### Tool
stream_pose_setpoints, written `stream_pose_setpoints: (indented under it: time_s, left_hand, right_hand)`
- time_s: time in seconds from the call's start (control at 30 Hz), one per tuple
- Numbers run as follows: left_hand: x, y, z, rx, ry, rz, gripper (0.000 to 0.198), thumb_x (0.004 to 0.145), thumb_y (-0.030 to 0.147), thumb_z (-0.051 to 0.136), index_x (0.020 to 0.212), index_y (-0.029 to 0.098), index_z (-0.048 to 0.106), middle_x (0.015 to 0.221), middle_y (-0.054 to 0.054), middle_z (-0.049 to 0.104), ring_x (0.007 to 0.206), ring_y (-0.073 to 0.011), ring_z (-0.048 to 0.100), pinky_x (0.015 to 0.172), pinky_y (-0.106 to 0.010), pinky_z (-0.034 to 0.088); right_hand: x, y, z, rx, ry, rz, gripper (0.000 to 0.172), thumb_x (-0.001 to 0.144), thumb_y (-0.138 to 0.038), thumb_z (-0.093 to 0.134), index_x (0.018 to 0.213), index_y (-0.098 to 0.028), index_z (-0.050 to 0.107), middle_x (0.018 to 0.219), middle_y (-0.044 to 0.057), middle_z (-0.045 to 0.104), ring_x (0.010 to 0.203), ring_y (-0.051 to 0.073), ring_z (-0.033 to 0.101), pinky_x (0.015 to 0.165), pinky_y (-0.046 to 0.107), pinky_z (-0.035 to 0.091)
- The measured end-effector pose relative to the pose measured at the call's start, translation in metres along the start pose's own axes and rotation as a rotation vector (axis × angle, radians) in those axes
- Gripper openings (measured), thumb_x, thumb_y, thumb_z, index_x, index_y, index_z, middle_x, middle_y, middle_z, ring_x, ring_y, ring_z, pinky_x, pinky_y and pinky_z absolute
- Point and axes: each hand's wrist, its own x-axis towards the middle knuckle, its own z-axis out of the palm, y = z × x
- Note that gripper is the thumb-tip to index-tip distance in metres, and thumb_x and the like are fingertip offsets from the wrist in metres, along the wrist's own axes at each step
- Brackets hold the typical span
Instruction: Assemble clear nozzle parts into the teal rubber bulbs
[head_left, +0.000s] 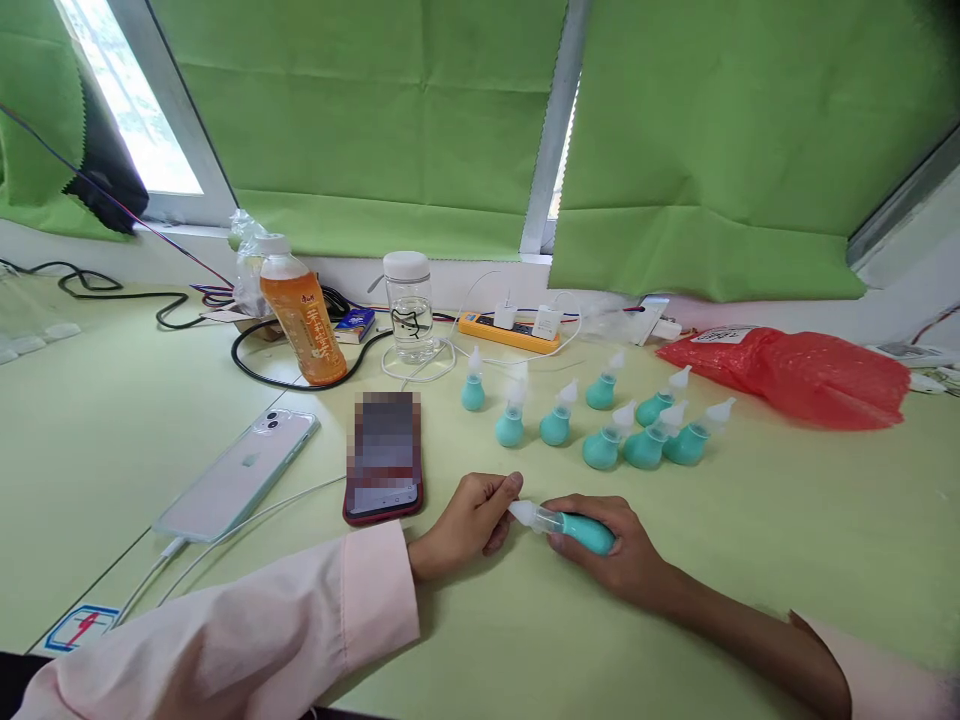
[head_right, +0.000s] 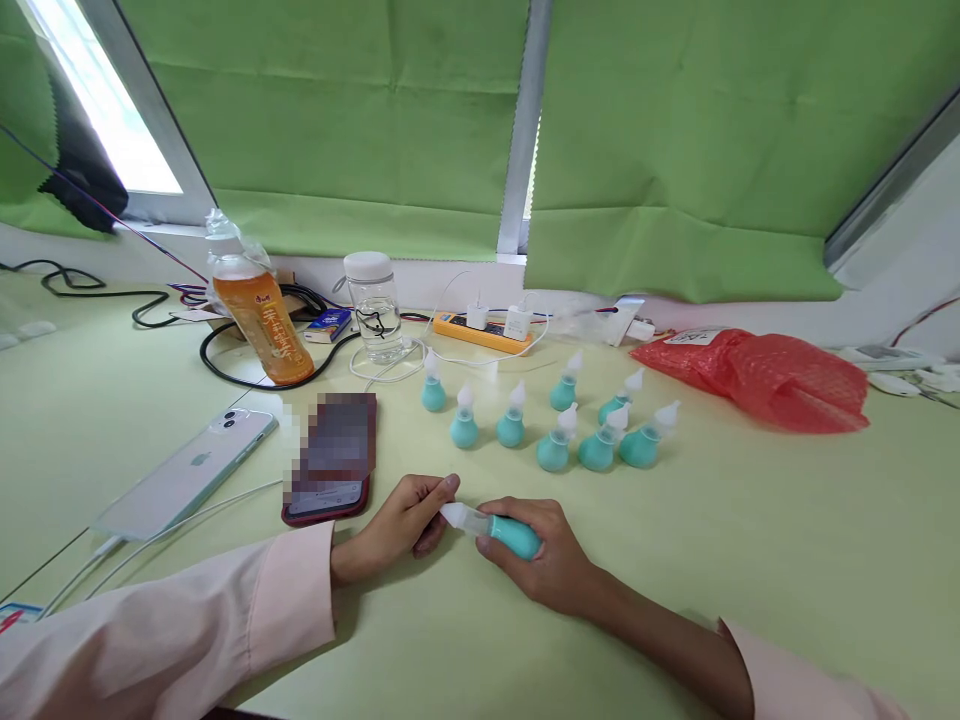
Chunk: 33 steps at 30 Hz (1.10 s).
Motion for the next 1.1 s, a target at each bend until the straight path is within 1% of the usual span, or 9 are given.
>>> stream_pose_setpoints:
  time_s: [0.27, 0.37, 0.5, 0.6, 0.7, 0.77, 0.87, 0.97, 1.1]
  left_hand:
    - [-0.010, 0.009, 0.004, 0.058, -0.009, 0.053, 0.044, 0.080, 0.049, 0.034, 0.053, 0.015, 0.039, 0.038, 0.006, 0.035, 0.036, -0.0049, 0.031, 0.038, -0.019, 0.022]
    - [-0.010, 0.012, 0.004, 0.046, -0.092, 0.050, 0.041, 0.076, 0.048, 0.043, 0.053, 0.015, 0.039, 0.040, 0.007, 0.033, 0.038, -0.0046, 0.029, 0.038, -0.019, 0.019]
    - [-0.004, 0.013, 0.000, -0.134, -0.184, -0.036, 0.048, 0.080, 0.051, 0.029, 0.049, 0.016, 0.036, 0.035, 0.006, 0.031, 0.032, -0.0050, 0.026, 0.037, -0.021, 0.020]
    - [-0.001, 0.013, -0.002, -0.126, -0.015, 0.005, 0.046, 0.081, 0.050, 0.024, 0.054, 0.016, 0.038, 0.038, 0.005, 0.033, 0.035, -0.0071, 0.031, 0.040, -0.021, 0.026]
    - [-0.002, 0.010, -0.001, 0.250, 0.204, 0.192, 0.023, 0.078, 0.037, 0.045, 0.072, 0.015, 0.049, 0.061, 0.000, 0.049, 0.057, -0.0118, 0.046, 0.054, -0.024, 0.036]
    - [-0.004, 0.007, 0.000, 0.585, 0.251, 0.303, 0.014, 0.074, 0.026, 0.051, 0.085, 0.018, 0.054, 0.083, -0.005, 0.052, 0.078, -0.0179, 0.047, 0.067, -0.030, 0.039]
    - [-0.005, 0.003, 0.002, 0.864, 0.243, 0.367, 0.025, 0.072, 0.022, 0.053, 0.097, 0.021, 0.056, 0.104, -0.009, 0.047, 0.097, -0.0250, 0.038, 0.078, -0.039, 0.037]
    - [-0.005, 0.001, 0.003, 0.823, 0.262, 0.432, 0.034, 0.073, 0.028, 0.056, 0.105, 0.022, 0.052, 0.108, -0.009, 0.044, 0.100, -0.0237, 0.036, 0.081, -0.039, 0.037]
    - [-0.005, 0.004, 0.002, 0.645, 0.308, 0.536, 0.023, 0.071, 0.032, 0.059, 0.091, 0.019, 0.060, 0.085, -0.006, 0.054, 0.085, -0.0184, 0.043, 0.074, -0.032, 0.041]
  right_hand:
    - [0.000, 0.002, 0.001, 0.016, 0.000, 0.014, 0.015, 0.072, -0.027, 0.055, 0.085, -0.020, 0.058, 0.077, 0.001, 0.065, 0.067, 0.014, 0.059, 0.064, 0.024, 0.045]
    - [0.001, -0.002, 0.000, 0.071, -0.031, 0.025, 0.012, 0.073, -0.026, 0.055, 0.083, -0.020, 0.058, 0.072, 0.001, 0.064, 0.065, 0.014, 0.058, 0.061, 0.023, 0.044]
    - [0.004, -0.005, -0.002, 0.184, -0.028, 0.080, 0.011, 0.072, -0.026, 0.057, 0.079, -0.018, 0.058, 0.066, 0.000, 0.059, 0.059, 0.012, 0.052, 0.054, 0.022, 0.041]
    - [0.005, -0.002, -0.003, 0.344, 0.013, 0.173, 0.013, 0.073, -0.027, 0.056, 0.080, -0.017, 0.057, 0.064, 0.000, 0.056, 0.054, 0.011, 0.049, 0.051, 0.022, 0.040]
    - [0.006, 0.002, -0.003, 0.483, 0.051, 0.246, 0.014, 0.076, -0.030, 0.052, 0.078, -0.017, 0.056, 0.063, 0.000, 0.054, 0.051, 0.010, 0.046, 0.050, 0.023, 0.039]
    - [0.007, 0.002, -0.003, 0.514, 0.076, 0.266, 0.016, 0.077, -0.031, 0.050, 0.074, -0.017, 0.056, 0.063, 0.000, 0.052, 0.054, 0.011, 0.047, 0.053, 0.023, 0.039]
    - [0.009, 0.001, -0.002, 0.512, 0.068, 0.305, 0.021, 0.079, -0.034, 0.047, 0.072, -0.017, 0.056, 0.064, 0.001, 0.053, 0.061, 0.013, 0.050, 0.059, 0.024, 0.040]
    - [0.010, -0.003, -0.001, 0.515, 0.027, 0.334, 0.024, 0.078, -0.037, 0.046, 0.075, -0.016, 0.058, 0.067, 0.001, 0.056, 0.064, 0.014, 0.052, 0.063, 0.025, 0.041]
    - [0.008, -0.010, 0.001, 0.499, 0.006, 0.340, 0.022, 0.079, -0.036, 0.047, 0.087, -0.018, 0.056, 0.069, 0.000, 0.057, 0.066, 0.013, 0.053, 0.063, 0.024, 0.041]
